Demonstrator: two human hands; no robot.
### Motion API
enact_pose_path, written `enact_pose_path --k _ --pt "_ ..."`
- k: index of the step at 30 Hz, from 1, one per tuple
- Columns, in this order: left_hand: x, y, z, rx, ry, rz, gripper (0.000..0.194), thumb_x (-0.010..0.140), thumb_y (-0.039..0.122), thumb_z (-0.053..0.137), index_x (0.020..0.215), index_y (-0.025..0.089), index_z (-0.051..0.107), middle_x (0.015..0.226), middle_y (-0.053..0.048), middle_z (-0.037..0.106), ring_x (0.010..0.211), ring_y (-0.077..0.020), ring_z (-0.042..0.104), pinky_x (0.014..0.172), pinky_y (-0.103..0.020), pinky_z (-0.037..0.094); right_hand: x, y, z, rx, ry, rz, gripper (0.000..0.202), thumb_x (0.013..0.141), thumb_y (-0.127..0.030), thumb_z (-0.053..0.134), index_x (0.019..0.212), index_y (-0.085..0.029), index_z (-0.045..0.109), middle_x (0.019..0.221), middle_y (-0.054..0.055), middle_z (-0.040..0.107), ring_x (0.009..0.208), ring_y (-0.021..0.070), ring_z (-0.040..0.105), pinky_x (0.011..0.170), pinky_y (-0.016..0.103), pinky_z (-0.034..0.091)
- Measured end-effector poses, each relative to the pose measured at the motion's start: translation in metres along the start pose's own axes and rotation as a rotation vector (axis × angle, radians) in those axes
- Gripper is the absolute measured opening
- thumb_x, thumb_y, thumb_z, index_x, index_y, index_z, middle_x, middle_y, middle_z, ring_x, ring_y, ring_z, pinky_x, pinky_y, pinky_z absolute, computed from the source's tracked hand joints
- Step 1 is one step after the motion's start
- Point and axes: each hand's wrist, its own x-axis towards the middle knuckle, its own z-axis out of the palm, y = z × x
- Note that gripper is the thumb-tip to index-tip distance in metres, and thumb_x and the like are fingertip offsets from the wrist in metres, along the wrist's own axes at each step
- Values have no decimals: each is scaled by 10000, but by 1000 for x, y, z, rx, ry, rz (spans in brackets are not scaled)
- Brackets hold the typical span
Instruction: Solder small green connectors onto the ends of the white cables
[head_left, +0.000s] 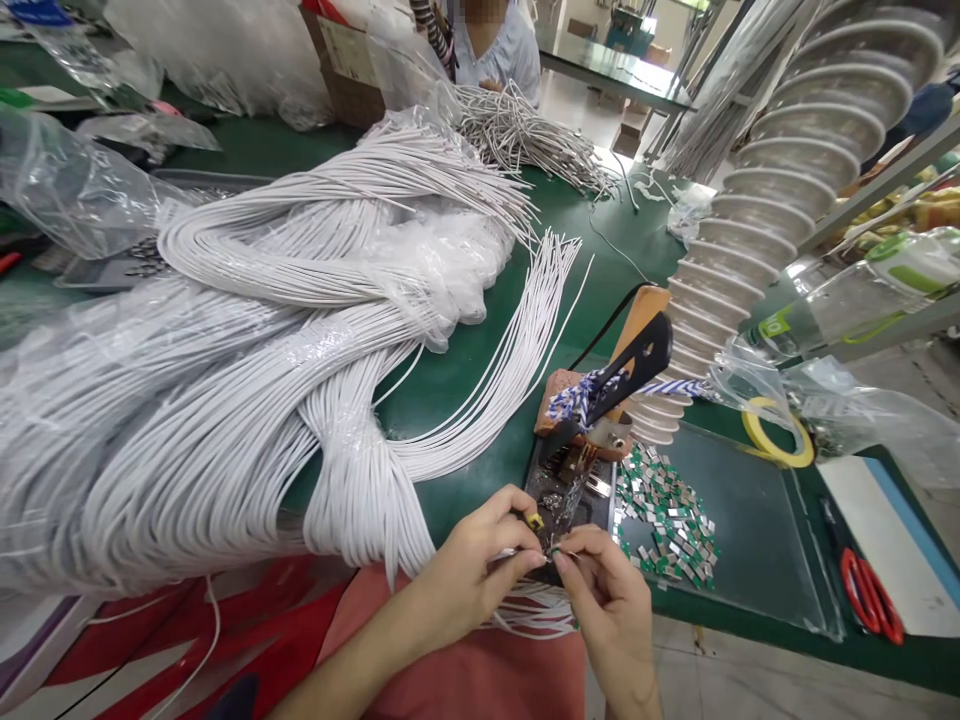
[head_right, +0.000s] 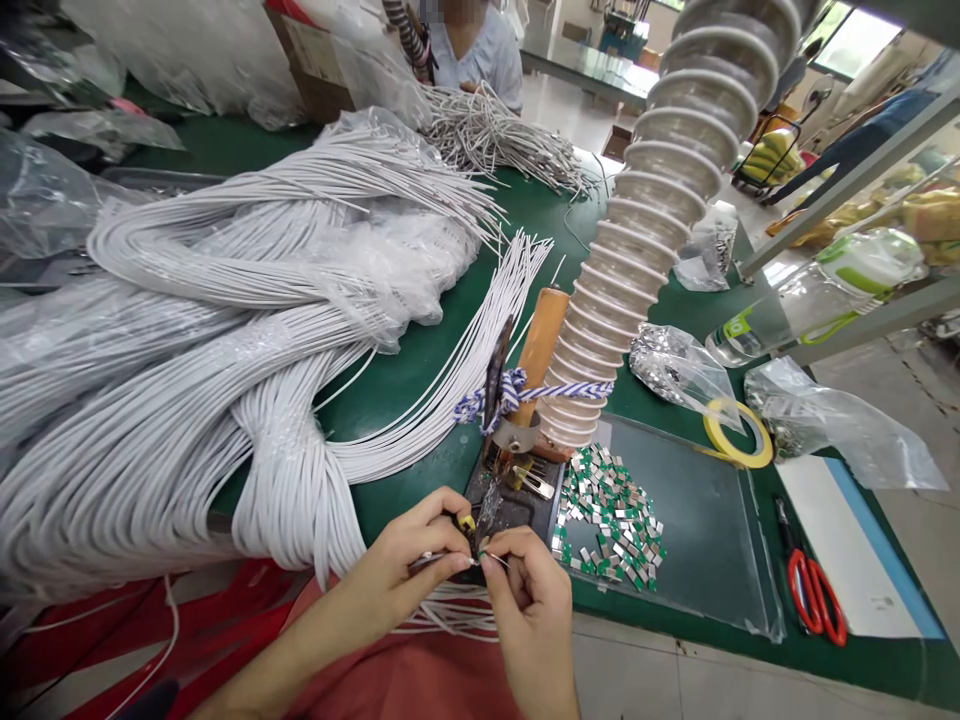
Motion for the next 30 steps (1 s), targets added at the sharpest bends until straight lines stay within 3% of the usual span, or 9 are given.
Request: enact_pose_path --k 5,13,21,26,30 --pt "2 -2 1 -9 -7 20 189 955 155 489 811 144 611 974 -46 551 833 -141 564 769 -222 430 1 2 -1 -54 -20 -92 188 897 -227 584 1079 -235 631 753 -23 551 515 88 417 495 204 365" --pt "1 3 -2 26 -43 38 128 920 126 536 865 148 650 1026 -65 580 891 -154 602 789 -217 455 4 -5 2 -155 6 -178 92 904 -181 548 925 -219 629 647 -72 354 497 86 371 495 203 333" --pt "4 1 1 56 -5 79 168 916 126 509 846 142 661 978 -83 612 848 -168 607 784 -243 482 3 -3 5 -147 37 -143 100 912 -208 540 940 -208 636 682 -54 411 505 89 384 503 205 353" --pt "3 -1 2 38 -13 85 159 920 136 507 838 139 643 946 -88 639 860 -174 619 785 -244 479 0 2 6 -41 36 -29 109 916 -282 554 979 -203 594 722 -27 496 521 102 406 496 215 353" --pt "3 2 5 17 34 61 159 904 120 510 772 149 594 863 -63 653 795 -159 623 741 -232 472 -3 0 6 91 76 -34 88 902 -271 590 898 -217 520 737 -41 455 514 82 352 479 196 322"
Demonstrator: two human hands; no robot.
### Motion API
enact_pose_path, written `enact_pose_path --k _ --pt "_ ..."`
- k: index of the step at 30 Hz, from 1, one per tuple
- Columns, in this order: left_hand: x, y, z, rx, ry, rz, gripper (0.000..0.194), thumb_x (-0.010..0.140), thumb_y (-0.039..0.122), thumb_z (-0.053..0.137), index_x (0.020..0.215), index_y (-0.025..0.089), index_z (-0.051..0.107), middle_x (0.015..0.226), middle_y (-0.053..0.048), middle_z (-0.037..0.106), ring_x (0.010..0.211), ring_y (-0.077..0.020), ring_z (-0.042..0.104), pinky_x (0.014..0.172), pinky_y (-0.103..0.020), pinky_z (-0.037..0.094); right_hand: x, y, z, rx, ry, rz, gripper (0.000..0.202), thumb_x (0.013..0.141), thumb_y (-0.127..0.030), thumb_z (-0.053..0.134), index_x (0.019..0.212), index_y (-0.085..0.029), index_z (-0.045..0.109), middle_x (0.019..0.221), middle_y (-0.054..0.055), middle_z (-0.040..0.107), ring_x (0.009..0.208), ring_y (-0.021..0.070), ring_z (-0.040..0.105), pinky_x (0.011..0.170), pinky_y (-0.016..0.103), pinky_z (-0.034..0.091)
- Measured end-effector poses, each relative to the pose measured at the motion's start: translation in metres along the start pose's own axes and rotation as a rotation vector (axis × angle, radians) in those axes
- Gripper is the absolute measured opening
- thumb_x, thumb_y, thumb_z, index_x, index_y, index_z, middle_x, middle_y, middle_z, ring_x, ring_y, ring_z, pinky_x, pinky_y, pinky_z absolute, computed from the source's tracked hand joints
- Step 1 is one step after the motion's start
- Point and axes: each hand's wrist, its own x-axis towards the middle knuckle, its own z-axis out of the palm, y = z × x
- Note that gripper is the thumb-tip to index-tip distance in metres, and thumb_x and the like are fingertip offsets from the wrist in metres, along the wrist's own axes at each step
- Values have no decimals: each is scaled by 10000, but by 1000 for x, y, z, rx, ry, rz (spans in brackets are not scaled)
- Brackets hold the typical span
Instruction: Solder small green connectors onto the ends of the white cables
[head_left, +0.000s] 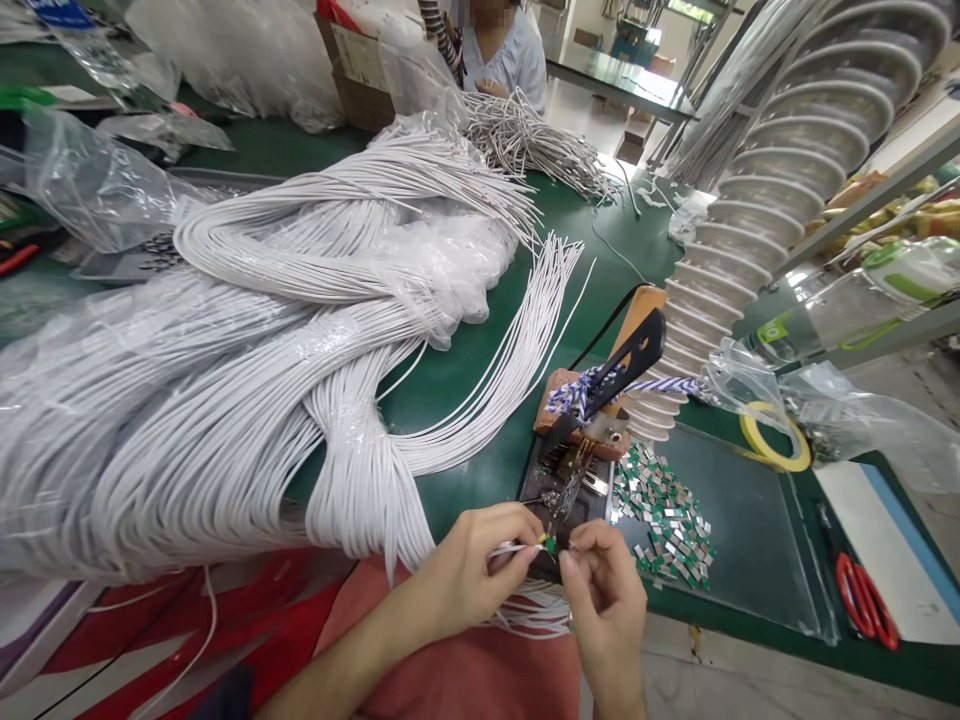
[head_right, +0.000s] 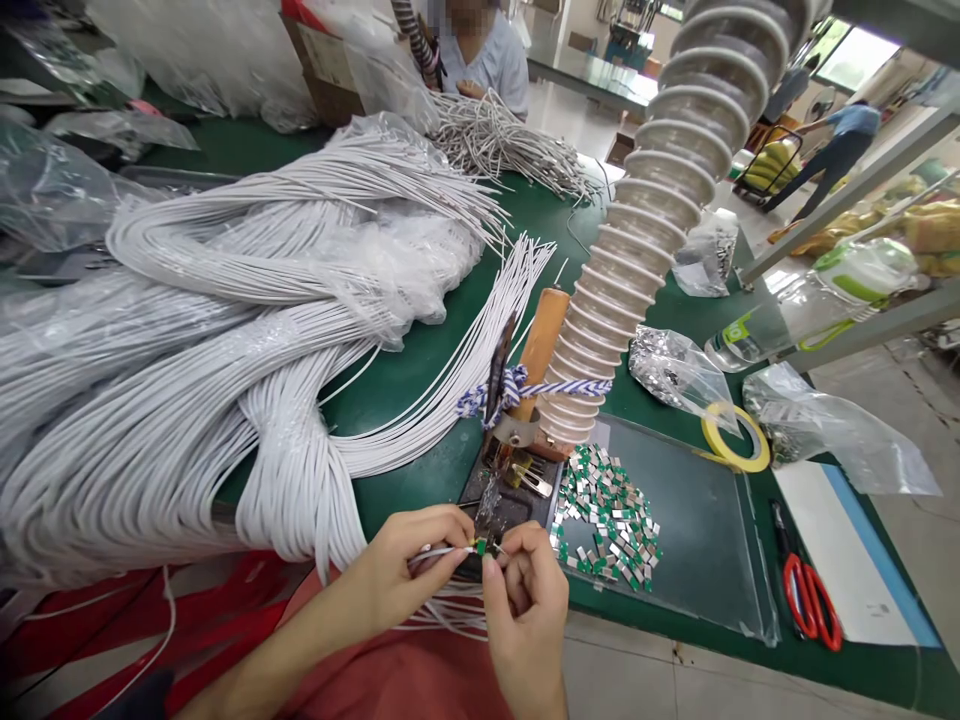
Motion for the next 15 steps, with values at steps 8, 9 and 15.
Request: enact_pose_path --k 8,9,15 --pt "4 10 1 15 75 -43 178 859 86 509 698 160 518 825 -46 639 739 -142 609 667 -209 449 2 -2 -4 -88 9 -234 135 944 -191 509 819 -212 556 778 1 504 703 132 504 605 200 433" --pt "5 11 0 19 75 -45 178 857 86 509 696 160 515 825 -46 638 735 -141 607 659 -207 445 2 -2 -3 -120 11 -254 126 932 -179 526 816 -212 564 799 11 531 740 142 530 634 207 452" --pt "9 15 -1 7 67 -67 168 858 88 506 707 160 525 842 -50 641 739 -142 603 661 -210 449 3 -1 4 -193 50 -264 103 901 -172 566 815 -204 613 913 69 638 865 189 627 747 271 514"
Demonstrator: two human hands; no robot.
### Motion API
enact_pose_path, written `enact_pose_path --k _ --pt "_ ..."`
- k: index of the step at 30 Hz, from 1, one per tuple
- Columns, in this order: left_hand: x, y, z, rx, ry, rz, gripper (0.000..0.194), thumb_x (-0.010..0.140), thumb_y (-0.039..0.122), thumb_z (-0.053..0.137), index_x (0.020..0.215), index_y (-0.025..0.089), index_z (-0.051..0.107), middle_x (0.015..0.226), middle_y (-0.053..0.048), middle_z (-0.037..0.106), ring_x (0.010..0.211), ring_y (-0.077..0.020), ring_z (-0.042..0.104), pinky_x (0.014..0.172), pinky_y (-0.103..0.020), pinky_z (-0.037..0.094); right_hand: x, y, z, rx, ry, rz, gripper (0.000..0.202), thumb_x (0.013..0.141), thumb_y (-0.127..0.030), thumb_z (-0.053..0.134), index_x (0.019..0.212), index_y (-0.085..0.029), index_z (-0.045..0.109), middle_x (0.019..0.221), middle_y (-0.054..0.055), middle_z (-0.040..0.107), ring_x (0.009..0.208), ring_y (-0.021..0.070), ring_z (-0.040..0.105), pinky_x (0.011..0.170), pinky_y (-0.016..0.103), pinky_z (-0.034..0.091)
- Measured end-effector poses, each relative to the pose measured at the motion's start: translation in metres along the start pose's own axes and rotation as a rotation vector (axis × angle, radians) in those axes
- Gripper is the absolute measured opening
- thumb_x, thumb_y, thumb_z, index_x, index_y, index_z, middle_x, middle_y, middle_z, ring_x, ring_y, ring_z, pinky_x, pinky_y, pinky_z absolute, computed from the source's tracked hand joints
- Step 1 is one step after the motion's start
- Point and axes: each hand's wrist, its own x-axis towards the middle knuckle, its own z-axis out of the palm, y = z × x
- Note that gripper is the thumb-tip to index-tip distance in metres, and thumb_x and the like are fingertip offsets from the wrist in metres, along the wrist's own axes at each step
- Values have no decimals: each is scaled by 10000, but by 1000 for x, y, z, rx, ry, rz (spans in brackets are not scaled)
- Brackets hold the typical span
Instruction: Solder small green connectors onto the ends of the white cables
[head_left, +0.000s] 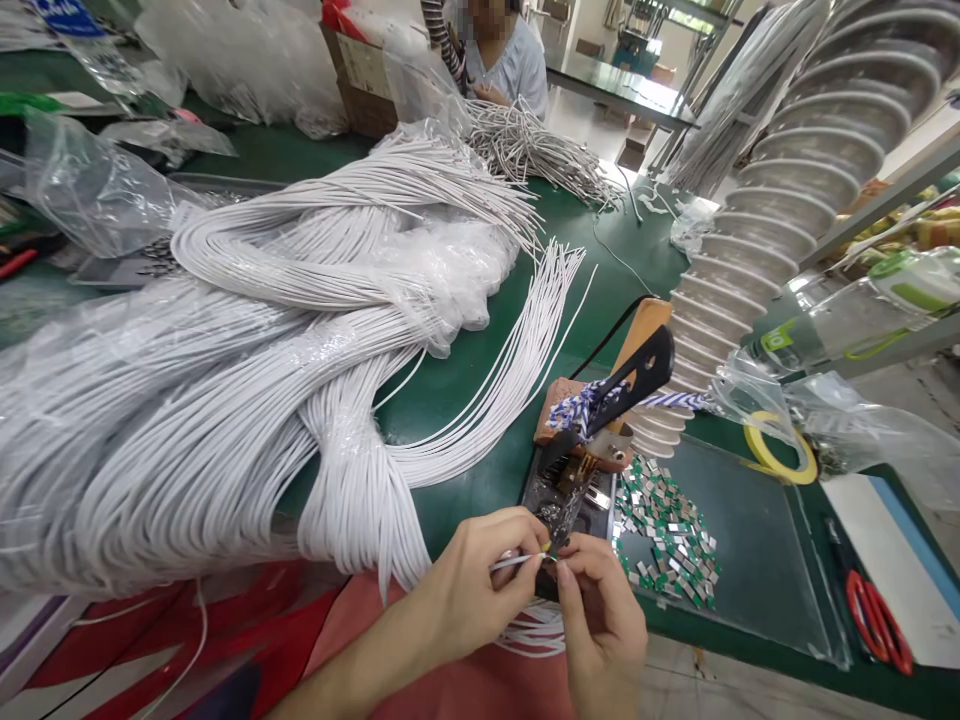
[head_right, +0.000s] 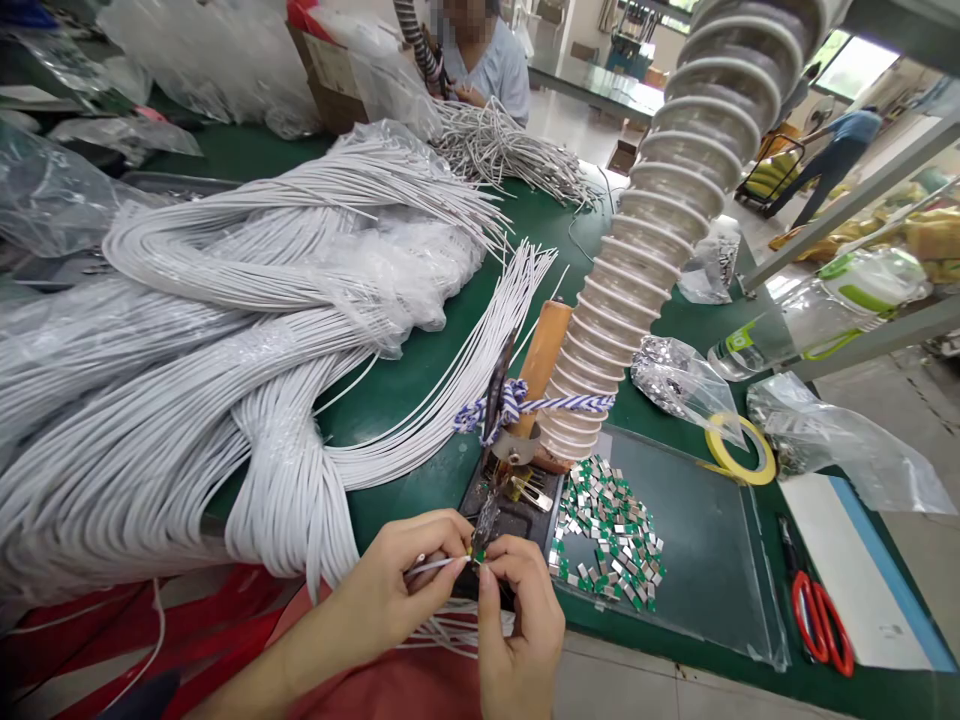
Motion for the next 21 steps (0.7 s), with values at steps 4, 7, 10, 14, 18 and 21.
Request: enact_pose_path --k 4,7,10,14,18,21 --pt "1 2 -1 -25 33 22 166 855 78 505 711 160 528 827 -44 634 723 -137 602 658 -208 452 0 -2 5 42 32 27 101 895 -180 580 805 -199 622 915 77 648 842 189 641 732 279 524" --pt "1 6 0 -25 65 38 170 842 68 505 702 158 535 804 -42 635 714 -141 611 657 -215 458 1 -4 7 74 76 31 99 889 -192 595 796 -195 629 923 84 645 844 193 636 730 283 518" --pt "1 7 1 -35 93 43 172 833 65 505 693 157 542 787 -43 636 719 -148 622 658 -219 466 1 -6 7 110 74 33 104 887 -182 597 789 -198 628 924 76 634 843 191 628 733 284 505" --pt "-1 4 3 -67 95 21 167 852 86 516 706 158 552 802 -43 640 735 -149 627 671 -219 473 0 -5 7 135 56 53 121 889 -157 585 787 -209 624 935 57 624 869 181 610 758 275 490" --pt "-2 2 0 -73 74 -12 171 868 120 535 702 161 543 808 -39 638 733 -149 621 673 -224 469 -1 -4 6 125 0 45 119 893 -139 576 812 -211 623 954 57 616 872 175 613 752 265 492" --pt "-2 2 -1 -60 68 -28 174 867 127 530 697 161 546 806 -41 640 720 -151 616 659 -226 466 -2 -3 5 108 1 60 107 896 -144 577 821 -205 624 956 62 610 845 170 612 733 259 494"
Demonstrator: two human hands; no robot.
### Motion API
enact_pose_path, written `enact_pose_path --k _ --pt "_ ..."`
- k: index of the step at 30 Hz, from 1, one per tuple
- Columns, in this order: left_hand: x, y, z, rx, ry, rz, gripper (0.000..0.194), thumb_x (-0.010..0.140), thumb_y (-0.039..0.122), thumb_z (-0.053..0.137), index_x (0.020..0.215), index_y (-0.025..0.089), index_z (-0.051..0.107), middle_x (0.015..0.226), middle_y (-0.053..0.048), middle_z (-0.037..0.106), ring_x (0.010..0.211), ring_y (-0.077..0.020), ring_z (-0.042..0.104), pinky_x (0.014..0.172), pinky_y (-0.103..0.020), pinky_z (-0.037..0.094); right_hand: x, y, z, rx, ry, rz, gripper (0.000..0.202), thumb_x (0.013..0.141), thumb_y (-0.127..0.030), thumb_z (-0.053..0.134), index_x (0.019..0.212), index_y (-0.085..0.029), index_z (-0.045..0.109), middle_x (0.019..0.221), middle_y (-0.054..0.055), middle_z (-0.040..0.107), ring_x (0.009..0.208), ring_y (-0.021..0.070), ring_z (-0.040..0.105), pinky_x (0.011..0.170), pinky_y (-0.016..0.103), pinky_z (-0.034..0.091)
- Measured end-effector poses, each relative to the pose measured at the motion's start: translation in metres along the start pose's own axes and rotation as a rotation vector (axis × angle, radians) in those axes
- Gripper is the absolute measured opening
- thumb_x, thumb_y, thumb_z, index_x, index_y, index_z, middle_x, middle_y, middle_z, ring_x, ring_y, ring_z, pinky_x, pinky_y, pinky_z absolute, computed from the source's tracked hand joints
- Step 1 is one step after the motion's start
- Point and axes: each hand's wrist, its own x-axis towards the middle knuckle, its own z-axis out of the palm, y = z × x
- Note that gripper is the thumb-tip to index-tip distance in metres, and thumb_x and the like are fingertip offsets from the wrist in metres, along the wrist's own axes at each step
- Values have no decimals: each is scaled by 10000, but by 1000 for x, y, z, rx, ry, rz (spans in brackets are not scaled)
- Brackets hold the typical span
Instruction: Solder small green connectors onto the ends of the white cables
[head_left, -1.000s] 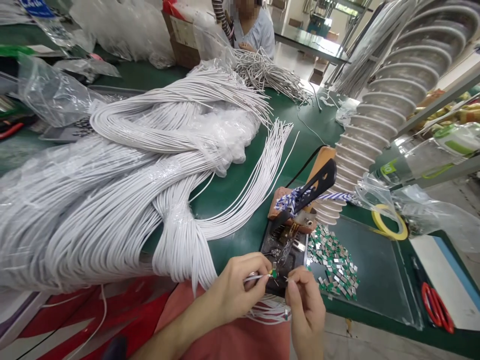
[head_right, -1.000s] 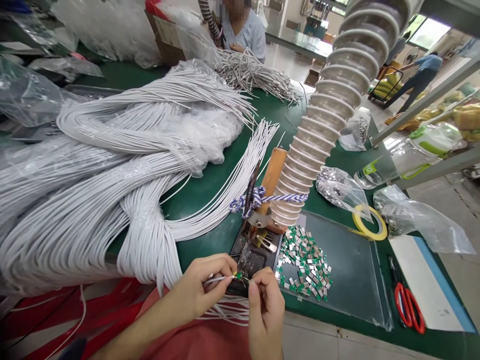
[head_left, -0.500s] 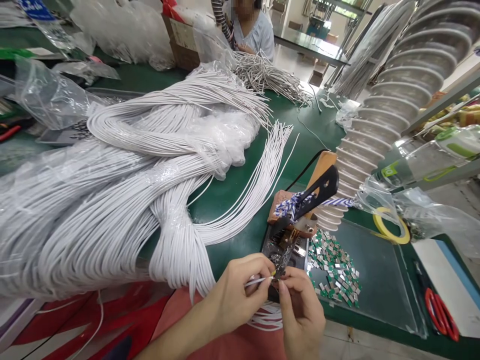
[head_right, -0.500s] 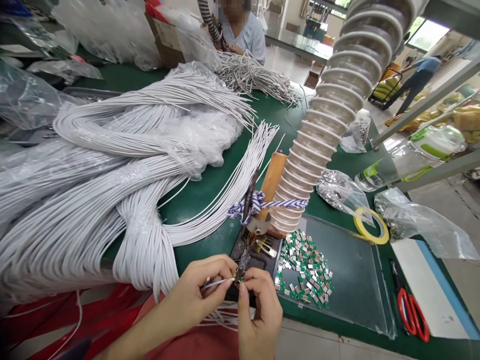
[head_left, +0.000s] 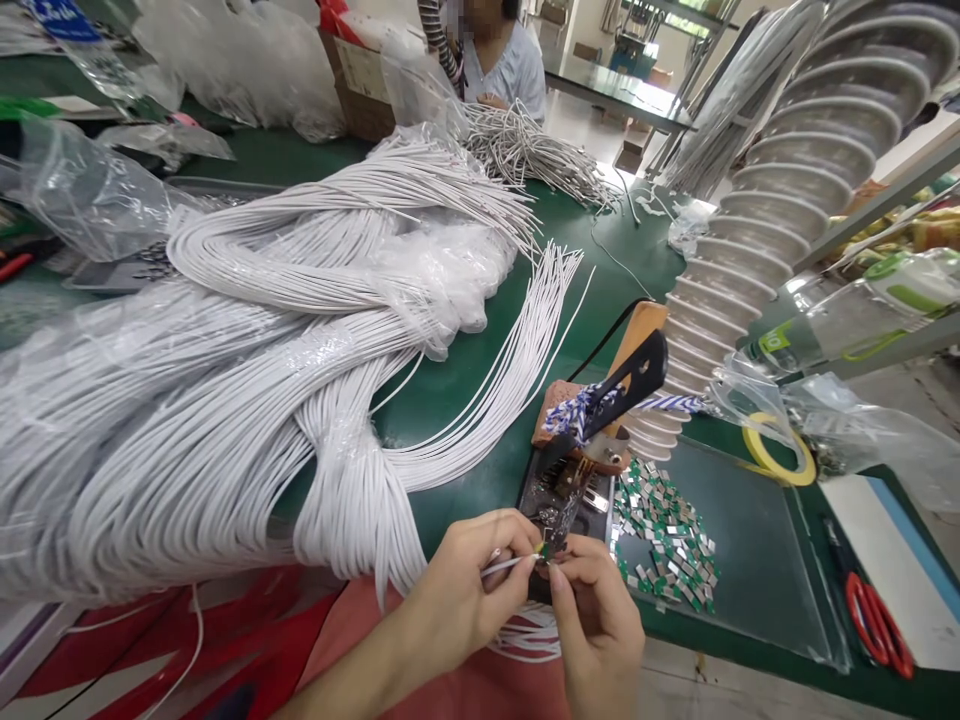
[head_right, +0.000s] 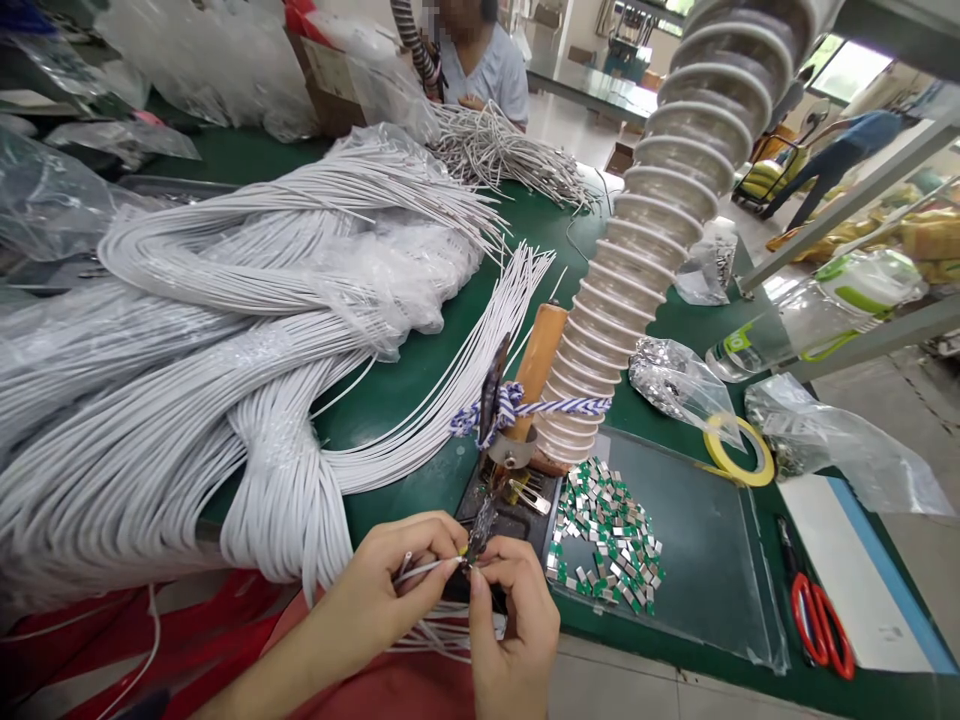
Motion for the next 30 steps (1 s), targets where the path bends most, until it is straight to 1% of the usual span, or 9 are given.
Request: enact_pose_path --k 8,11,13,15,18,21,23,27,30 --pt "2 -1 4 40 21 6 163 840 88 516 697 165 530 806 -38 637 739 -157 621 669 -229 462 3 -1 -1 9 -28 12 119 906 -157 564 819 -218 617 977 49 607 869 170 618 742 254 490" --pt "1 -3 3 46 18 22 167 850 87 506 704 167 519 813 -35 632 741 -151 614 675 -223 453 3 -4 -1 40 15 40 117 916 -190 560 816 -218 614 967 46 596 855 163 604 720 240 482" --pt "-3 -5 0 47 17 19 173 864 103 508 703 168 512 810 -33 628 740 -149 611 681 -222 450 1 -5 -2 54 71 67 130 920 -230 558 800 -216 603 894 33 583 793 154 579 669 225 469" --pt "-9 -7 -3 48 7 -9 183 880 125 508 703 169 504 808 -33 623 739 -149 608 681 -221 448 -4 -4 -5 23 84 69 151 913 -258 569 770 -217 591 769 3 540 677 135 528 590 206 433" --pt "-23 -11 -6 34 -48 -72 191 909 143 490 721 172 505 832 -30 620 759 -148 608 686 -212 447 -15 -1 -7 -85 13 33 96 881 -275 604 798 -228 608 677 -29 473 533 110 432 468 202 344" --pt "-38 -14 -5 11 -134 -100 183 931 153 477 754 175 518 858 -25 610 791 -145 607 709 -202 447 -25 2 -6 -177 -63 -54 75 869 -311 606 897 -243 622 714 -16 514 523 117 448 439 209 332" --pt "-46 -15 -3 7 -198 -123 171 954 179 464 803 177 544 887 -26 609 810 -144 601 721 -197 450 -28 3 -6 -234 -111 -119 73 878 -314 592 885 -242 605 698 -15 522 524 121 460 444 208 341" --pt "-54 -6 -2 35 -324 -162 197 999 252 420 911 187 583 934 -31 615 860 -154 588 790 -208 456 -27 1 -14 -311 -209 -236 101 904 -294 561 825 -230 563 648 -23 488 492 112 441 420 198 321" --pt "-54 4 -3 58 -386 -156 237 1013 260 388 933 197 602 920 -25 626 849 -155 589 803 -208 465 -24 -1 -25 -328 -255 -298 152 932 -294 504 809 -222 559 629 -20 475 469 109 448 395 195 325"
